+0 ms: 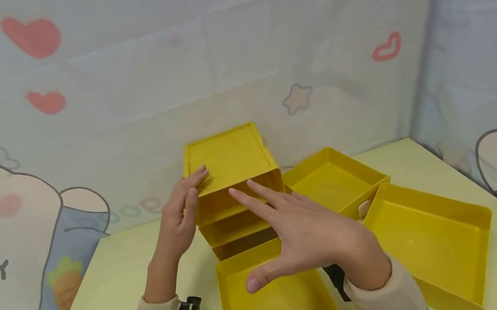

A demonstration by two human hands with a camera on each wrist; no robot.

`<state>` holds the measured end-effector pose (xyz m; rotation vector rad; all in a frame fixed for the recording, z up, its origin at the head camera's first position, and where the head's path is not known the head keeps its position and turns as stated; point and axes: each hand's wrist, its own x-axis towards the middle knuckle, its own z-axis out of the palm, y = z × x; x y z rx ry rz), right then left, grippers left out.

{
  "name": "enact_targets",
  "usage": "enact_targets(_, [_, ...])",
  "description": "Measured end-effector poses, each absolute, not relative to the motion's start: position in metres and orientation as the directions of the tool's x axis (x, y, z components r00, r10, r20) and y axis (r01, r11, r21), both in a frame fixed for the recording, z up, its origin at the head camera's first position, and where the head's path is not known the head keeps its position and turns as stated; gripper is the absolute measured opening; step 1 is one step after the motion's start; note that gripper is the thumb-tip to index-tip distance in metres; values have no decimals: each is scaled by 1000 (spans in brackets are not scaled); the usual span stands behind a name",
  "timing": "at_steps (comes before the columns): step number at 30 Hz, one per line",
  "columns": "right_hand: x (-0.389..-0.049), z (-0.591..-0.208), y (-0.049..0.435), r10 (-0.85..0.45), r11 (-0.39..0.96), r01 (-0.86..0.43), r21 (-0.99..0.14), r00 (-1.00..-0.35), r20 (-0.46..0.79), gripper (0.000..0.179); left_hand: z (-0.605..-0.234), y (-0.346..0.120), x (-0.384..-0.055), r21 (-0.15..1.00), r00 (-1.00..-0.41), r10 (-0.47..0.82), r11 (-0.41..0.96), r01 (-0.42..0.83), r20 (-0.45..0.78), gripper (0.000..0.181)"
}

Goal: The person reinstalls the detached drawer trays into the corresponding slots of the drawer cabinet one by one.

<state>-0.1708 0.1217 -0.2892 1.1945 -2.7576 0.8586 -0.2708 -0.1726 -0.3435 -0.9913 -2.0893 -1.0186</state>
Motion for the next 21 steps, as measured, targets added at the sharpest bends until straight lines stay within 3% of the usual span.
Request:
enact_targets(3, [-170, -289, 121, -689, 539, -675, -504, -697, 197, 117, -343, -170, -271, 376, -530, 329, 429, 821, 782, 32])
enact_targets(9, [-170, -285, 121, -705, 538, -641, -548, -698, 124, 114, -335, -168, -269, 447, -583, 283, 423, 788, 762, 28])
enact_targets(13, [-172, -281, 120, -715, 532, -639, -556, -690, 109, 112, -329, -171, -272, 465, -588, 285, 398, 791, 757, 28])
enact_targets(21, [-170, -287, 112, -729, 442, -689, -575, -649, 218, 121, -342, -172, -281, 467, -570, 294, 354, 810, 767, 27])
